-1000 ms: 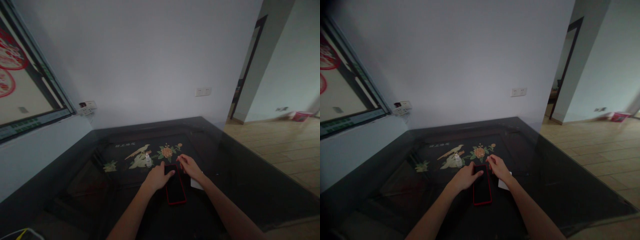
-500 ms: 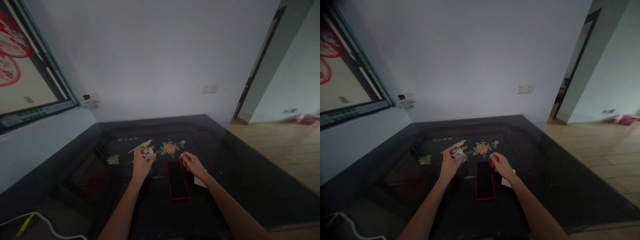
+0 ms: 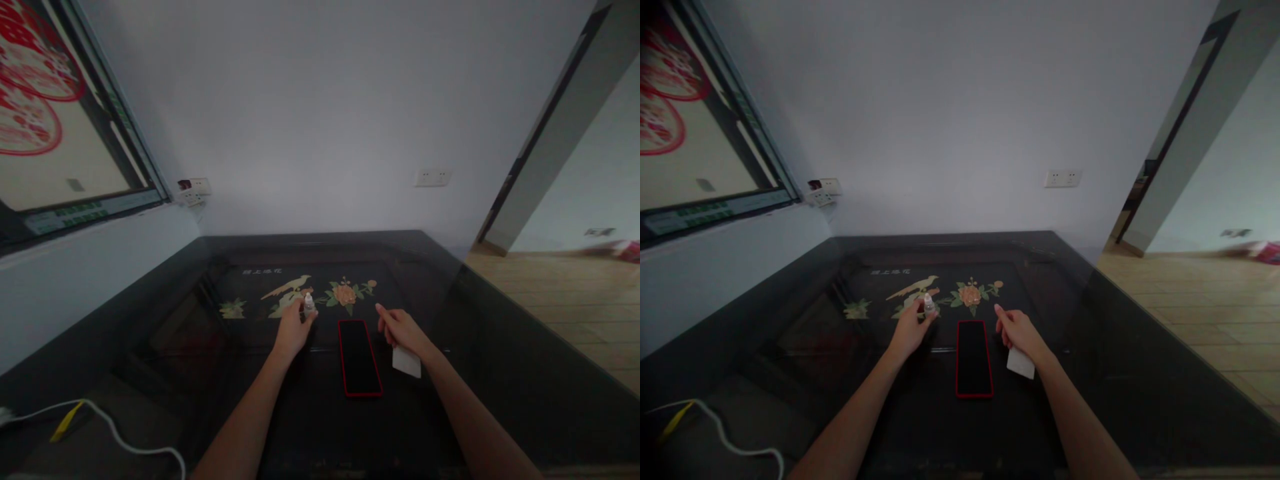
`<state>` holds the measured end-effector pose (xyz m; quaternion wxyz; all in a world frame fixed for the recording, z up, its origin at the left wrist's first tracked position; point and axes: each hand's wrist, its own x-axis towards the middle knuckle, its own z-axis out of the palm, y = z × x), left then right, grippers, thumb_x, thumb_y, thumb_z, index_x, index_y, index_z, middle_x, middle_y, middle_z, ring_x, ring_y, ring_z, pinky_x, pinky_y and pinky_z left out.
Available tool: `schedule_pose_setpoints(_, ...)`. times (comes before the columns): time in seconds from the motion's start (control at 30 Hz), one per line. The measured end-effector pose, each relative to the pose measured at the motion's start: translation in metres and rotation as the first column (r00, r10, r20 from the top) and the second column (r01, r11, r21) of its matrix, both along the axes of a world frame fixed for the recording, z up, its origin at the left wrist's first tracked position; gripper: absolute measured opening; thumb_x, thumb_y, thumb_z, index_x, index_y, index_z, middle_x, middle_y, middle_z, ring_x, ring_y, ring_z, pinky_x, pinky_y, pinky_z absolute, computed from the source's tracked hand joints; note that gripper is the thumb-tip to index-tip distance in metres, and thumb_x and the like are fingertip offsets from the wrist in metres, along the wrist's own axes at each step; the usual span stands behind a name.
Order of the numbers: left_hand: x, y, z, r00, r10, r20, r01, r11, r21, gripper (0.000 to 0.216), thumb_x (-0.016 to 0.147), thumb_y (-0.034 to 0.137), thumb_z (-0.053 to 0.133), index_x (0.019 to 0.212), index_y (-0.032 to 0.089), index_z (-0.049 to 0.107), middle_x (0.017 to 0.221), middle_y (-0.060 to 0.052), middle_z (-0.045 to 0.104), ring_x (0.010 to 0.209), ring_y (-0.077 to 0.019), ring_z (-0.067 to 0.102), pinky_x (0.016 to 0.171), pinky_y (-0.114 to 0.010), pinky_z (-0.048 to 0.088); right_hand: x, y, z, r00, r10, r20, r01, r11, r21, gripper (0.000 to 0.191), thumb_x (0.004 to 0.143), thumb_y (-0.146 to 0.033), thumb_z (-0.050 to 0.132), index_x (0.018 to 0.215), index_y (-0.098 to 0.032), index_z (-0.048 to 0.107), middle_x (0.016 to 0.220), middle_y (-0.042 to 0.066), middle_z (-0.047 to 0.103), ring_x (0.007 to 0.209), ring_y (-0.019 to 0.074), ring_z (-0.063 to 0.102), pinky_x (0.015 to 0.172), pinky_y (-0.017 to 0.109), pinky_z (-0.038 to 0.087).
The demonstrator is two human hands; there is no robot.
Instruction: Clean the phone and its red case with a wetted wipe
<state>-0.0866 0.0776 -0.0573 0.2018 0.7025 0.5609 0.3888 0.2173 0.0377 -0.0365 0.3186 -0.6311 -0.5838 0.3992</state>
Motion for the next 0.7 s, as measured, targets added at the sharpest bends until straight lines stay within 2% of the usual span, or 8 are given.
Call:
schedule_pose_setpoints(0.13,0.004,-0.006,0.007,1.0,-0.018,-0.004,0.018,0.999,-0.028,0.024,0.091,0.035,0.061,0.109,0.019,0.062,0.105,-0.008,0.07,0.099,-0.0229,0.065,0.089,-0.037,0.051,-0.005,0.001,-0.002,0.996,0.064,-0.066,-0.061,0.997,0.055,0.065,0.096,-0.07,0.038,0.067,-0.018,0.063,0.045,0.0,0.057,0.039,0.0125,0.052,0.044,0.022,0.038)
schedule_pose_setpoints(0.37,0.024,-0.035,0.039,0.972,-0.231,-0.049,0.232,0.973,0.015,0.03,0.089,0.049,0.065,0.104,0.022,0.064,0.095,-0.005,0.069,0.087,-0.0208,0.063,0.081,-0.032,0.049,-0.025,-0.011,0.011,0.964,0.153,-0.22,-0.098,0.965,0.242,0.045,0.094,-0.063,0.053,0.089,-0.02,0.062,0.063,-0.003,0.058,0.049,0.0111,0.054,0.048,0.022,0.041)
schedule_pose_setpoints(0.53,0.034,-0.053,0.056,0.92,-0.367,-0.139,0.372,0.928,0.008,0.029,0.083,0.047,0.07,0.099,0.022,0.066,0.089,-0.003,0.067,0.078,-0.0183,0.06,0.071,-0.029,0.046,-0.04,-0.021,0.016,0.923,0.274,-0.268,-0.202,0.942,0.269,0.038,0.091,-0.058,0.062,0.101,-0.021,0.061,0.078,-0.001,0.061,0.055,0.0103,0.055,0.047,0.02,0.04)
schedule_pose_setpoints(0.7,0.038,-0.06,0.061,0.877,-0.443,-0.183,0.451,0.892,0.002,0.026,0.082,0.043,0.071,0.098,0.024,0.068,0.091,-0.003,0.067,0.083,-0.0188,0.062,0.074,-0.028,0.046,-0.047,-0.024,0.013,0.904,0.346,-0.251,-0.278,0.922,0.27,0.037,0.088,-0.058,0.066,0.095,-0.022,0.06,0.077,-0.001,0.062,0.053,0.0105,0.054,0.049,0.022,0.045)
